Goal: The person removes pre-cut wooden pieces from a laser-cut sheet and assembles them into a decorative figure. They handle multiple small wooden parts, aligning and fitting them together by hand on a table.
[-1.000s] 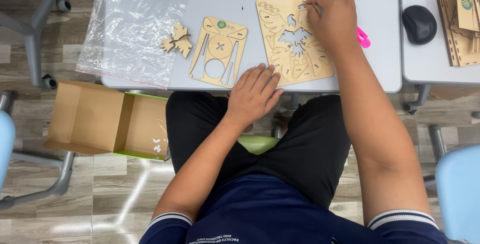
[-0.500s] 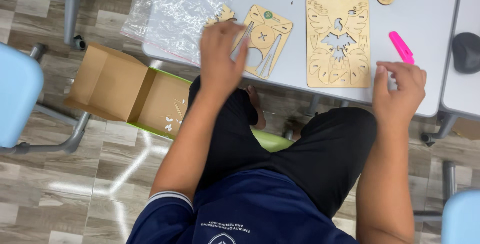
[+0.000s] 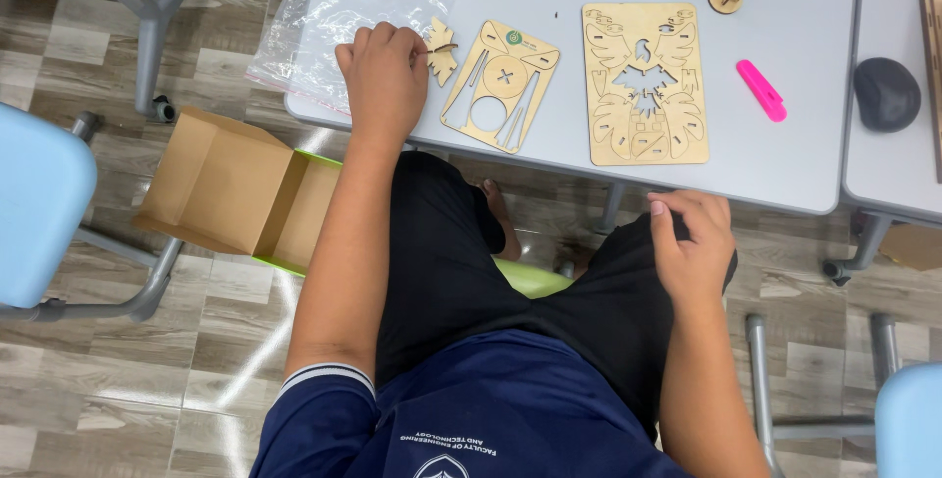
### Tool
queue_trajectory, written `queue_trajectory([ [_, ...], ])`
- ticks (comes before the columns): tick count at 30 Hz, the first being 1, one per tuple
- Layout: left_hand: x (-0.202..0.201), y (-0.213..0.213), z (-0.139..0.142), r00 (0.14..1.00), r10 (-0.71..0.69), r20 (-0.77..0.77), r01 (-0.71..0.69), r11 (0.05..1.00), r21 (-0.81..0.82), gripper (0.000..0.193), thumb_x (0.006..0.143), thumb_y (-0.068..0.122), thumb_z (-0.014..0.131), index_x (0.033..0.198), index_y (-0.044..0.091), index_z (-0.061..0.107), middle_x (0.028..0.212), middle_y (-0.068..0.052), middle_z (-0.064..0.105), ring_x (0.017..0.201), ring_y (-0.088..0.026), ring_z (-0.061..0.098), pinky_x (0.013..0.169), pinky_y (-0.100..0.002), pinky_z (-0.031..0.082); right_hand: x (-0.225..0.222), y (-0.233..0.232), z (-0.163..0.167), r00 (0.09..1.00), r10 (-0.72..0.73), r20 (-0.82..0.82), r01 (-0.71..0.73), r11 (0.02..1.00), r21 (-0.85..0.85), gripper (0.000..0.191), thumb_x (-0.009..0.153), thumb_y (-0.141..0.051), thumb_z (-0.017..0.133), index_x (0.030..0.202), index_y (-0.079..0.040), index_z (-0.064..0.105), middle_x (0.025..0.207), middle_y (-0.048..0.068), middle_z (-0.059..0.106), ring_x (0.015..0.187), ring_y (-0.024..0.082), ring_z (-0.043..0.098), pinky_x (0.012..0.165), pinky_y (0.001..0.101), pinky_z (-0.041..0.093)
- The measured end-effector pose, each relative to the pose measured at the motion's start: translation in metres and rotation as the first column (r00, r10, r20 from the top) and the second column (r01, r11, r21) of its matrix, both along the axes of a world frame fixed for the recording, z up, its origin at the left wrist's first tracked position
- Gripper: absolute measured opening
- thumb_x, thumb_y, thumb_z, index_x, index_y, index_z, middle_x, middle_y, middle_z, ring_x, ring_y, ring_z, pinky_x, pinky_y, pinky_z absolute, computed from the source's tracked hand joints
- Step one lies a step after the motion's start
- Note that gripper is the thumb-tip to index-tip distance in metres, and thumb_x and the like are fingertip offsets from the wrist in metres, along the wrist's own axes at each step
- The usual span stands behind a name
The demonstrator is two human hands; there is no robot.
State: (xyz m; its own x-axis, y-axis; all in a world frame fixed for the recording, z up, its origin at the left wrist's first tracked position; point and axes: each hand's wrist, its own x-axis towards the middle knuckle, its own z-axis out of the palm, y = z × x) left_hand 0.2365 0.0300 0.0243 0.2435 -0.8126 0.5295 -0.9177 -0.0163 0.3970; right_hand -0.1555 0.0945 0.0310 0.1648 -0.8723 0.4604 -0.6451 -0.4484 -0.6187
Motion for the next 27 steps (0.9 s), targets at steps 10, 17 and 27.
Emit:
queue_trajectory([
  [10,-0.001,-0.011,0.004,0.998,-0.064,0.021,0.062,0.994,0.093,0.005,0.084,0.011,0.074,0.087,0.012,0.07,0.09,-0.004,0.064,0.092,-0.026,0.055,0.087,-0.043,0.035,0.024,-0.001,0.019,0.994,0.11,0.002,-0.11,0.993,0.046,0.009,0.094,-0.009,0.074,0.103,-0.008,0.077,0.101,0.005,0.071,0.099,0.024,0.064,0.088,0.034,0.052],
  [17,-0.039,0.012,0.053,0.952,-0.304,0.015,0.305,0.952,-0.004,0.009,0.09,0.008,0.071,0.097,0.008,0.065,0.098,-0.008,0.059,0.099,-0.03,0.053,0.09,-0.043,0.034,0.035,-0.01,0.036,0.968,0.112,0.224,-0.161,0.964,0.214,0.013,0.097,-0.01,0.073,0.109,-0.006,0.075,0.103,0.004,0.072,0.098,0.015,0.066,0.087,0.0277,0.052],
  [27,-0.158,0.084,0.073,0.65,-0.534,-0.541,0.605,0.794,-0.057,0.014,0.097,0.004,0.068,0.108,0.001,0.059,0.13,-0.015,0.058,0.102,-0.025,0.067,0.082,-0.033,0.056,0.059,-0.01,0.025,0.731,-0.021,0.682,-0.441,0.748,0.495,0.022,0.101,-0.013,0.068,0.119,0.001,0.069,0.104,0.003,0.072,0.092,0.006,0.063,0.082,0.0231,0.051],
])
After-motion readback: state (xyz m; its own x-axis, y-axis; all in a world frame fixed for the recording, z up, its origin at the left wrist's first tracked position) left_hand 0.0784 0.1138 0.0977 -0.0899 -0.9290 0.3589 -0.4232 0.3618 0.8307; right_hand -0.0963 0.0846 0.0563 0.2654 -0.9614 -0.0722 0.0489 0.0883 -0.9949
